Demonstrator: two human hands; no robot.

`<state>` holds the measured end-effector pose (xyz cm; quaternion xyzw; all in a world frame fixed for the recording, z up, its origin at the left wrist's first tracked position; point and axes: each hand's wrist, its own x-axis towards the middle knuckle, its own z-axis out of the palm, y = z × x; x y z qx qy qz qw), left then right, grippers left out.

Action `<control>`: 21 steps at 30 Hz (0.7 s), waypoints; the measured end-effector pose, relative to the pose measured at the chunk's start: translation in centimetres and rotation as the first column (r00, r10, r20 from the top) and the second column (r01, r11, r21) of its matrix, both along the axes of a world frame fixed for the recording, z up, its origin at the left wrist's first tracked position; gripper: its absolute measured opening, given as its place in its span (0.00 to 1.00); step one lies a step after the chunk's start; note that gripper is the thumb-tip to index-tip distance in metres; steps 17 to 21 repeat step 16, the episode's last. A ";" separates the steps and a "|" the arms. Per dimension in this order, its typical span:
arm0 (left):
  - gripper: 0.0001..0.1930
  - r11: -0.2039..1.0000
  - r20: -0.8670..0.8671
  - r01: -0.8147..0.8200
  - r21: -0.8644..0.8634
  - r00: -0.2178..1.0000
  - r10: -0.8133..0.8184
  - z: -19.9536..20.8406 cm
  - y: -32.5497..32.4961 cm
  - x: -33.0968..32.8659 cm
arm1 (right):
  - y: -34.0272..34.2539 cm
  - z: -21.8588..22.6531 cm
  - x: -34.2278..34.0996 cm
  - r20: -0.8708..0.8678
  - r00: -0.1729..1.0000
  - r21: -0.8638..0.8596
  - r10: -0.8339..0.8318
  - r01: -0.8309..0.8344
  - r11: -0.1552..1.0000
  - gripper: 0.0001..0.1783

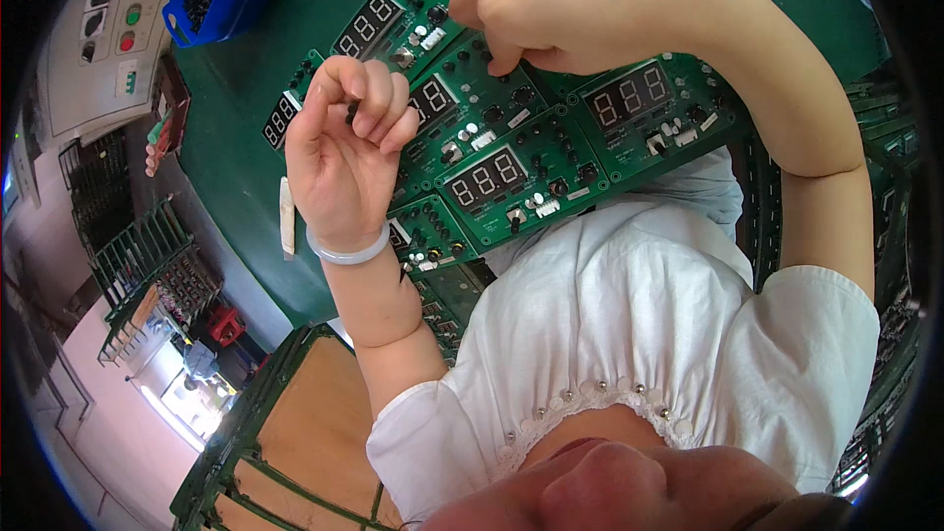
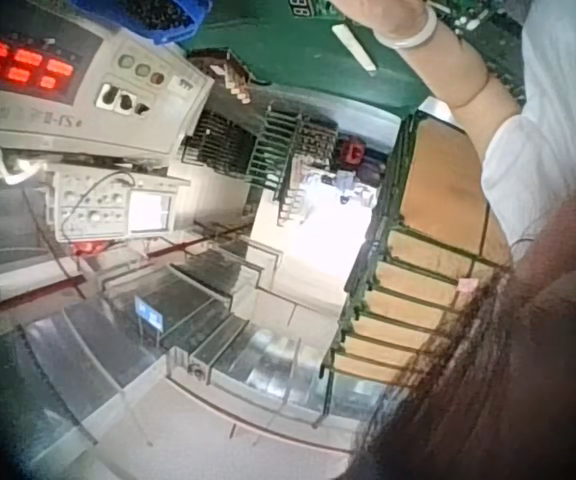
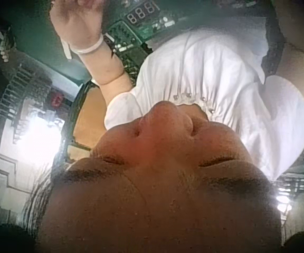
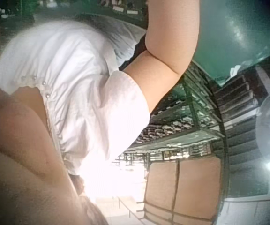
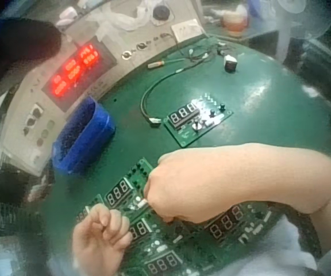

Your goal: Insert small plastic components into electronic circuit boards and organize them on a workbench.

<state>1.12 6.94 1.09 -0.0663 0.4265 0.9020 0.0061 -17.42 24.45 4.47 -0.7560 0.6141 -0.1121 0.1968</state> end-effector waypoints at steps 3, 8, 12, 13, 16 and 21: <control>0.09 0.999 0.010 0.003 0.047 1.000 -0.003 0.1 0.0 -0.2 | 0.2 -1.1 -0.6 0.115 0.982 -0.299 0.152 -0.111 0.948 0.06; 0.11 0.982 -0.038 -0.003 0.188 0.999 0.011 -0.1 -0.2 0.0 | 0.1 0.4 -0.2 0.148 0.988 -0.063 0.032 -0.022 0.998 0.07; 0.31 0.893 -0.075 0.045 0.448 0.997 -0.013 -0.9 -0.7 0.4 | -0.3 -0.4 0.1 -0.017 0.991 -0.167 0.133 -0.134 0.977 0.06; 0.32 0.896 -0.020 0.013 0.443 1.000 -0.004 -0.6 -0.5 0.2 | -0.4 -0.6 0.1 0.087 0.991 -0.230 0.105 -0.082 0.970 0.06; 0.35 0.866 0.000 0.013 0.501 1.000 -0.015 -0.2 -0.1 0.1 | -0.9 -1.4 0.0 0.112 0.991 -0.422 0.069 -0.015 0.907 0.12; 0.35 0.866 0.000 0.013 0.501 1.000 -0.015 -0.2 -0.1 0.1 | -0.9 -1.4 0.0 0.112 0.991 -0.422 0.069 -0.015 0.907 0.12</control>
